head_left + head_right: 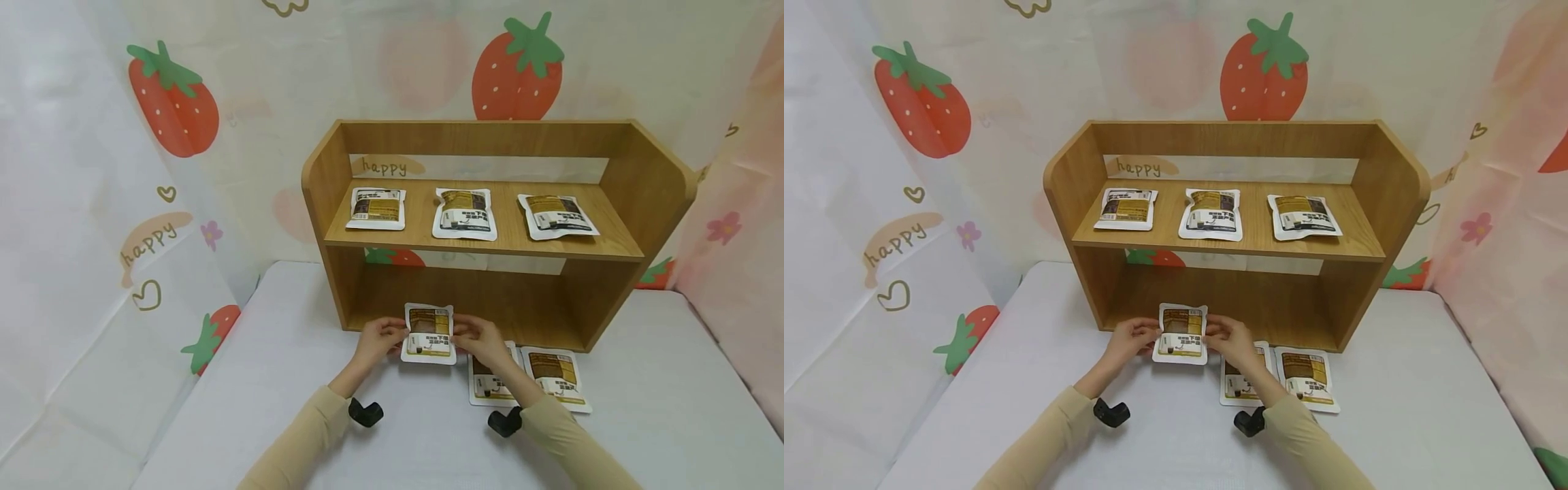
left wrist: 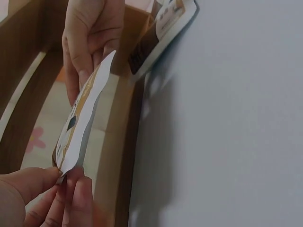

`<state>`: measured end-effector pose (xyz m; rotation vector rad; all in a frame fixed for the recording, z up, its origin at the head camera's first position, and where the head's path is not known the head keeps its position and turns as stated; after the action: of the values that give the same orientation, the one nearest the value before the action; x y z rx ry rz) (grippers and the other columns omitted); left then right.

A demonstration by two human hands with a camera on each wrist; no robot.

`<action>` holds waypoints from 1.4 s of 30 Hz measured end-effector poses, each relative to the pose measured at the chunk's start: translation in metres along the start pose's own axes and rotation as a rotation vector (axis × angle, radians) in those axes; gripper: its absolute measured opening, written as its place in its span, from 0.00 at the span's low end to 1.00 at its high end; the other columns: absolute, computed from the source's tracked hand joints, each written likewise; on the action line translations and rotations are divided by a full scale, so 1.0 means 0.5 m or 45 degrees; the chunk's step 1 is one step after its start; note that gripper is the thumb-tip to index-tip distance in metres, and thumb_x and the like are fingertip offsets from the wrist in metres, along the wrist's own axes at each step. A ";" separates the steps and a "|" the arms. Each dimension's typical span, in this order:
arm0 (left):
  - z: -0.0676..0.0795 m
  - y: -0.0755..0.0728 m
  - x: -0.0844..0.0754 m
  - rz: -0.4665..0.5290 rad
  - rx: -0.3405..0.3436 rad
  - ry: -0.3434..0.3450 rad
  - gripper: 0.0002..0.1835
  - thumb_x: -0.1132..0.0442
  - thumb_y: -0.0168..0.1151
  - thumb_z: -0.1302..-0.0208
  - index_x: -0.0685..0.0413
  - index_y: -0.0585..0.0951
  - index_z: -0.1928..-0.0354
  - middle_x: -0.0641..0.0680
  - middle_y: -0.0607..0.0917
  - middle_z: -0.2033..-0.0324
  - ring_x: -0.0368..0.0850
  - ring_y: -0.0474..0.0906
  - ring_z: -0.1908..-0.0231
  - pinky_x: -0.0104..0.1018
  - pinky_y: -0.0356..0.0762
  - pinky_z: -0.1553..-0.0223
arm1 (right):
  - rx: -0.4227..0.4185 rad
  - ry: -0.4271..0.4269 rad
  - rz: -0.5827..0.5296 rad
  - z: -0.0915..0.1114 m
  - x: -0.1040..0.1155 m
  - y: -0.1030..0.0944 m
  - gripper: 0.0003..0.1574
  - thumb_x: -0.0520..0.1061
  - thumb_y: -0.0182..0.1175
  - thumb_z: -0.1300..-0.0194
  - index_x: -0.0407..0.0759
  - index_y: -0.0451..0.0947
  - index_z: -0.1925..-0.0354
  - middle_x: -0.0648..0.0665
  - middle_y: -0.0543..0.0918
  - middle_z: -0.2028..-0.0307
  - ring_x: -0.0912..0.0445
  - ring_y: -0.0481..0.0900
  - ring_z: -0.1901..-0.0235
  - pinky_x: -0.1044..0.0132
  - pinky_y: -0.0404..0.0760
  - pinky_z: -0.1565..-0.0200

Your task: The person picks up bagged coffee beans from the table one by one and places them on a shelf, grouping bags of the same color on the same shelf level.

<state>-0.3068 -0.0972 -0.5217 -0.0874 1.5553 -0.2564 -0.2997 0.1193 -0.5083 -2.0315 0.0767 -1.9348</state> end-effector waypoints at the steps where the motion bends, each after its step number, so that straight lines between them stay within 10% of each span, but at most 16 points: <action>1: -0.005 -0.003 0.005 -0.020 -0.023 0.012 0.15 0.65 0.64 0.43 0.66 0.80 0.54 0.56 0.84 0.74 0.39 0.79 0.78 0.38 0.82 0.73 | -0.013 0.000 0.005 -0.004 0.000 0.003 0.30 0.33 0.63 0.45 0.32 0.71 0.43 0.32 0.80 0.57 0.52 0.82 0.65 0.53 0.83 0.64; 15: -0.036 -0.041 -0.004 -0.301 -0.169 0.212 0.15 0.67 0.64 0.45 0.68 0.81 0.56 0.63 0.85 0.63 0.52 0.83 0.64 0.30 0.79 0.67 | -0.111 -0.120 0.151 -0.057 0.012 0.047 0.23 0.31 0.61 0.46 0.32 0.76 0.49 0.33 0.82 0.57 0.47 0.81 0.62 0.73 0.77 0.69; 30: -0.058 -0.070 -0.018 -0.513 -0.263 0.220 0.20 0.66 0.63 0.46 0.69 0.79 0.51 0.65 0.82 0.54 0.59 0.77 0.52 0.51 0.75 0.53 | -0.016 -0.239 0.254 -0.121 0.017 0.112 0.28 0.30 0.61 0.46 0.30 0.73 0.44 0.33 0.81 0.58 0.42 0.78 0.57 0.59 0.79 0.63; 42: -0.109 -0.102 0.056 -0.472 -0.300 0.214 0.24 0.55 0.64 0.46 0.61 0.80 0.49 0.62 0.82 0.52 0.55 0.78 0.51 0.46 0.77 0.55 | 0.074 -0.222 0.355 -0.150 0.011 0.155 0.30 0.29 0.59 0.46 0.30 0.69 0.42 0.31 0.77 0.52 0.41 0.77 0.53 0.52 0.78 0.57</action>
<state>-0.3665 -0.1470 -0.5392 -0.5550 1.7265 -0.3780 -0.3583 0.0297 -0.5230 -2.0202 0.2452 -1.5701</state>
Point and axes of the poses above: each hand's wrist, its own z-axis away from the middle knuckle, its own y-axis out of the palm, x = y × z, the point moved 6 cm from there along -z, towards the middle knuckle
